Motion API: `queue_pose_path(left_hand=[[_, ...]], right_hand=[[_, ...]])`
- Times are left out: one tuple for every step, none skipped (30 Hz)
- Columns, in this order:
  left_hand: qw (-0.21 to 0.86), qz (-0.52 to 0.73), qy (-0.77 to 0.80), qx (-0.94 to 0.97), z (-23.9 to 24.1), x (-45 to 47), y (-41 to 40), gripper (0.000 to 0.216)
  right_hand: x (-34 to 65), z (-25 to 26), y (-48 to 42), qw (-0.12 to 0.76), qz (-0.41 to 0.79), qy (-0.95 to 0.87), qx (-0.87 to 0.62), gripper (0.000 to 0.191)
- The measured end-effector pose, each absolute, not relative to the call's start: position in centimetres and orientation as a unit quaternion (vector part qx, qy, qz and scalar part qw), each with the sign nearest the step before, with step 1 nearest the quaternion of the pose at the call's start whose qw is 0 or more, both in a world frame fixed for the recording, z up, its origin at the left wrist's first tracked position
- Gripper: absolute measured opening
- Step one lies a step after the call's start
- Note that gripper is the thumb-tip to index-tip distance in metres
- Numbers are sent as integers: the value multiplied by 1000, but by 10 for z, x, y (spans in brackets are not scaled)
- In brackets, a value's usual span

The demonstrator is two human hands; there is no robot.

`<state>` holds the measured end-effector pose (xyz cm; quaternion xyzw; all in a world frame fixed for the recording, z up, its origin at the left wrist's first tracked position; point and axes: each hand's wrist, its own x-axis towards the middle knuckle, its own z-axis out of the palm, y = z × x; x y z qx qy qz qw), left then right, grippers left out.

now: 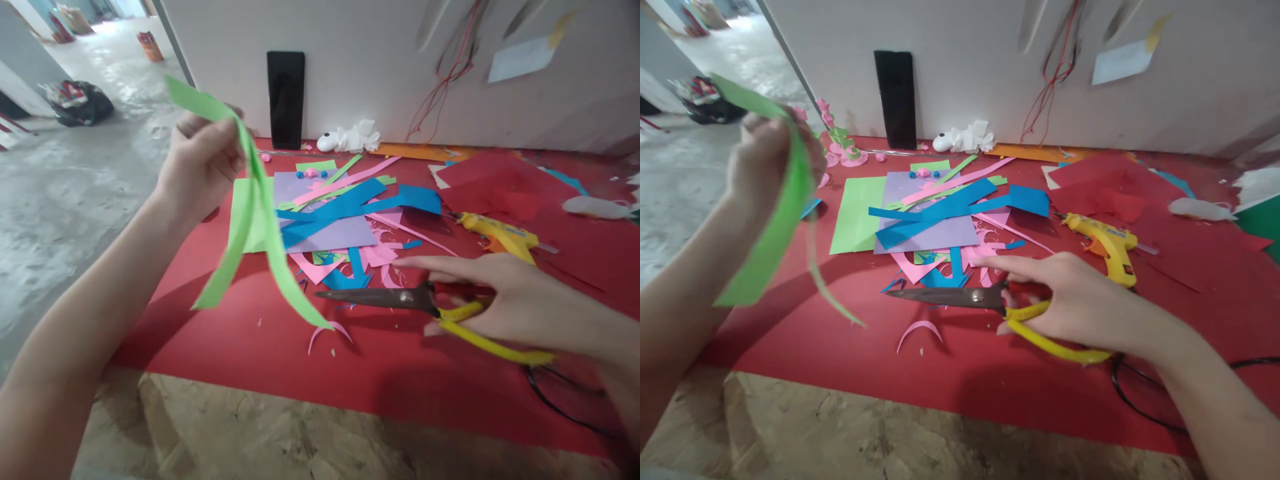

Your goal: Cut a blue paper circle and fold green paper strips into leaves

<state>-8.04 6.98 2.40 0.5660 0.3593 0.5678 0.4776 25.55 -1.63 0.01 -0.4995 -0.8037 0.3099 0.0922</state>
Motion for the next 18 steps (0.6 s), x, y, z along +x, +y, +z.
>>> queue_pose_path(left_hand=[[457,565,387,568,19,-78,72,44],[460,527,433,569,13,-75,74,40],[466,509,452,564,6,-71,76,34],[468,508,460,558,-1,-68,77,29],[468,512,465,550,-8,-64,78,22],[463,521,471,540,-16,-60,79,15],[465,523,481,529,-22,-57,80,8],[466,525,493,514,-28,-54,81,8],[468,526,499,505,-33,-51,83,9],[472,526,505,495,-37,-50,84,11],[475,528,510,486,-40,-49,86,12],[478,530,513,477,-42,-49,88,14],[480,532,517,468,-42,-49,90,15],[481,534,521,460,-43,-51,92,17],[482,535,525,453,-42,-53,94,18],[483,535,530,447,-42,-55,96,18],[484,532,535,443,-41,-58,98,18],[485,529,539,441,-40,-61,99,16]], right_hand=[[262,3,-11,72,296,-807,-505,49],[269,6,-7,50,292,-805,-513,38],[275,8,-4,37,289,-791,-538,36],[281,9,-1,13,305,-780,-546,40],[286,10,1,-10,321,-767,-556,40],[290,11,2,-29,338,-754,-563,41],[291,11,3,-41,361,-742,-563,43],[291,11,4,-45,382,-733,-561,44],[289,10,5,-45,397,-730,-555,45],[285,10,6,-40,400,-732,-550,46],[281,9,7,-33,394,-739,-546,47],[275,8,8,-29,378,-748,-544,47],[269,7,9,-26,362,-756,-545,47],[263,5,9,-22,344,-762,-548,46],[258,2,9,-15,330,-766,-551,45],[253,-1,9,-5,319,-768,-555,43],[250,-5,8,7,303,-771,-560,42],[247,-10,8,22,281,-772,-569,41]])
